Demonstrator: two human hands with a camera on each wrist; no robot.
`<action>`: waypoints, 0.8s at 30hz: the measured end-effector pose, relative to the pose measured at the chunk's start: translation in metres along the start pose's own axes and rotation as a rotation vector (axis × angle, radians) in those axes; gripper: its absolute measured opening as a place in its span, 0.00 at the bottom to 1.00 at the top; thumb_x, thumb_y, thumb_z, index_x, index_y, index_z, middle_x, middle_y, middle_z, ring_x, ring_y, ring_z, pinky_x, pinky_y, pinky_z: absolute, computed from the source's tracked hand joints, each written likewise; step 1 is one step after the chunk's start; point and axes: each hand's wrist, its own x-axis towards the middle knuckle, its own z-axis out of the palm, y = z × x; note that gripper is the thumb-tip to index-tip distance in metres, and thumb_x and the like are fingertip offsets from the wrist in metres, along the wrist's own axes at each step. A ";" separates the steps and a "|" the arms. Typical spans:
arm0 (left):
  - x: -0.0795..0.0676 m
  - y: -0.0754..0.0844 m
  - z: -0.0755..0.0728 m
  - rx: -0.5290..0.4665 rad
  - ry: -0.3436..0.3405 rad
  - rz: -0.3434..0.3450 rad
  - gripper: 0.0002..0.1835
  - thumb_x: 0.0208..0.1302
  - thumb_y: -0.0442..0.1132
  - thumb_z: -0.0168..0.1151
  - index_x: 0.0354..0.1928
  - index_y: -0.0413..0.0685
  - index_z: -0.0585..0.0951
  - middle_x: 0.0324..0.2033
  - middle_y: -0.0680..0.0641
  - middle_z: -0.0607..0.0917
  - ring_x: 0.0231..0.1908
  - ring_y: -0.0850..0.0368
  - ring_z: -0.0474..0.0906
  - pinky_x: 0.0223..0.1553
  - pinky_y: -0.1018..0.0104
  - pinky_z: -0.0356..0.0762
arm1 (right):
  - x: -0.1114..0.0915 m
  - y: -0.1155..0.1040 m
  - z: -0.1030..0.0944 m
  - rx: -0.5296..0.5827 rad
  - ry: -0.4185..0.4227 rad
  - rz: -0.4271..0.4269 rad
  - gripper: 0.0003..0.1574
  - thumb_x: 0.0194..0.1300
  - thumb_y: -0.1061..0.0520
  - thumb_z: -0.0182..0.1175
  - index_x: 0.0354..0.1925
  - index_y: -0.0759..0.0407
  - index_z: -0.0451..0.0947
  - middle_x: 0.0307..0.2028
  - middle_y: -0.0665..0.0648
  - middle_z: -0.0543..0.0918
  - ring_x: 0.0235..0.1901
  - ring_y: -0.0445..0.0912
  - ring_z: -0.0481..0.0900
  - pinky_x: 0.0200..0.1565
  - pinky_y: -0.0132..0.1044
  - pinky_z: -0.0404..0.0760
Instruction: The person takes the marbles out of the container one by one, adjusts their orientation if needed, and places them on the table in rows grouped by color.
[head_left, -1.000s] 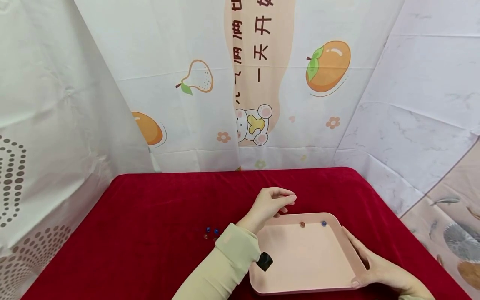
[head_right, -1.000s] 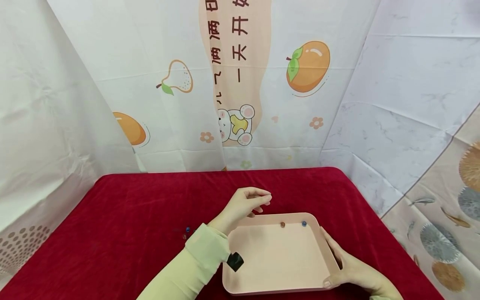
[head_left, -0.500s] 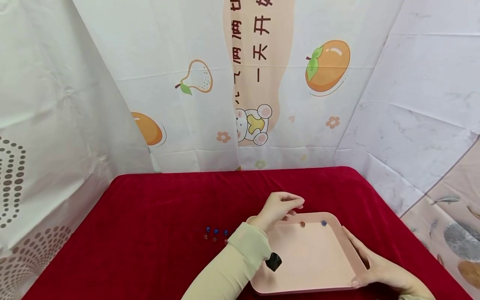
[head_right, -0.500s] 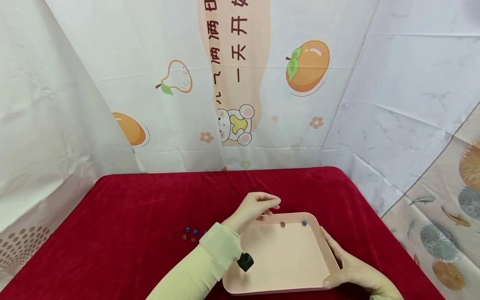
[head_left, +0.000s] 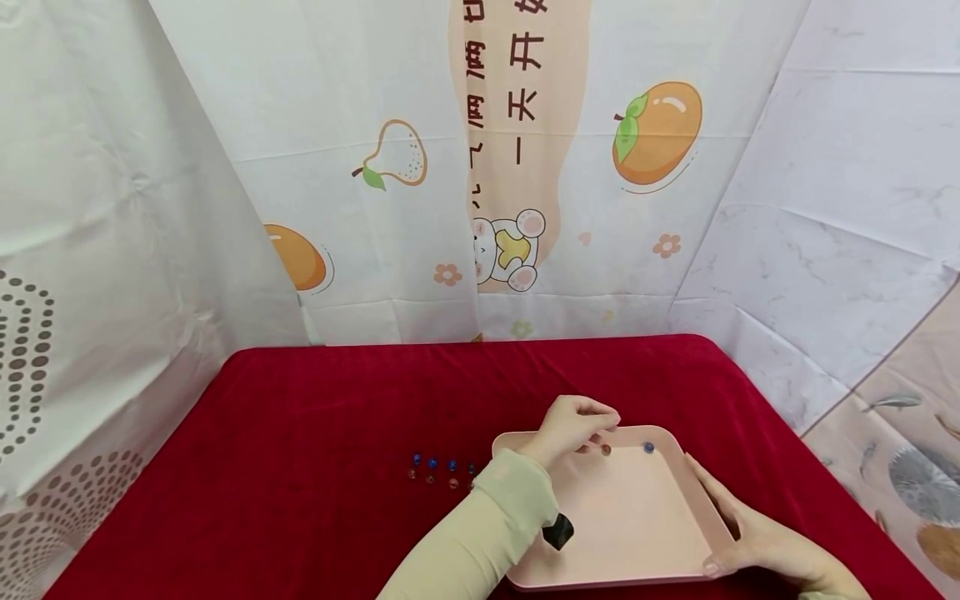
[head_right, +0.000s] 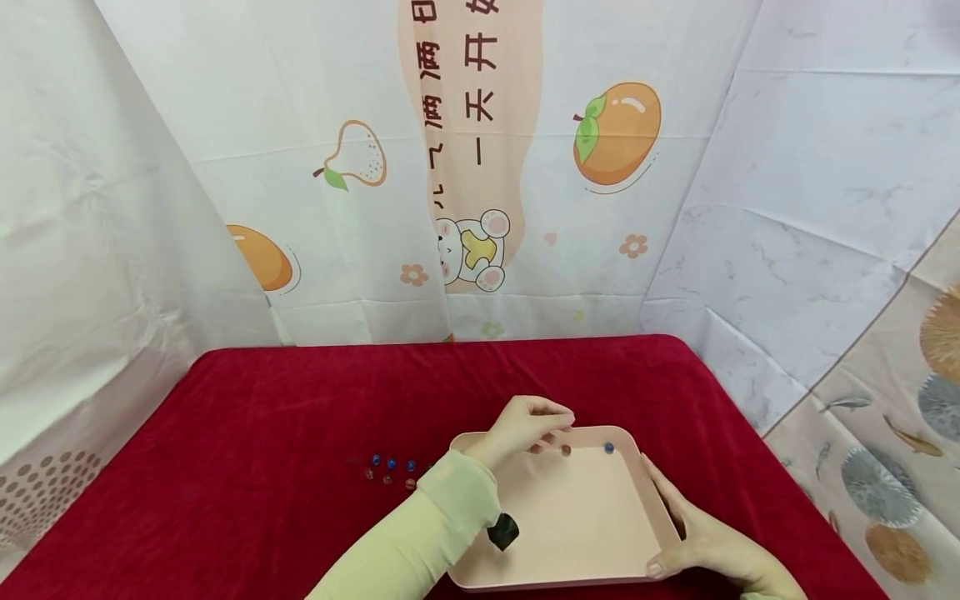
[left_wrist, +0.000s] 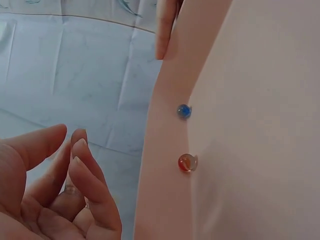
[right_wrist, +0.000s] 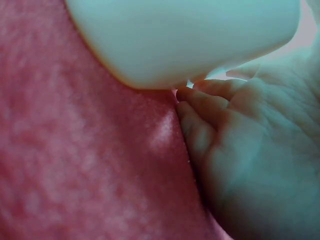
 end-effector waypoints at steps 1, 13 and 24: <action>0.000 -0.001 0.002 0.005 0.001 -0.004 0.06 0.63 0.41 0.69 0.39 0.50 0.88 0.32 0.51 0.90 0.35 0.45 0.88 0.23 0.74 0.76 | 0.000 0.000 0.000 -0.001 0.000 0.005 0.69 0.56 0.64 0.60 0.79 0.38 0.27 0.72 0.30 0.48 0.62 0.29 0.59 0.55 0.26 0.70; 0.002 -0.011 0.018 0.120 0.071 -0.046 0.05 0.60 0.36 0.70 0.38 0.51 0.89 0.25 0.43 0.88 0.20 0.55 0.79 0.18 0.72 0.70 | 0.000 -0.001 0.000 -0.021 0.006 -0.028 0.70 0.55 0.64 0.61 0.79 0.41 0.27 0.73 0.31 0.47 0.63 0.28 0.58 0.54 0.25 0.70; 0.001 -0.025 0.023 0.192 0.091 -0.033 0.08 0.58 0.36 0.72 0.40 0.51 0.89 0.19 0.50 0.84 0.17 0.63 0.73 0.19 0.74 0.71 | -0.001 0.000 0.000 -0.012 0.009 -0.032 0.70 0.55 0.65 0.61 0.79 0.41 0.28 0.75 0.33 0.48 0.64 0.27 0.58 0.55 0.24 0.69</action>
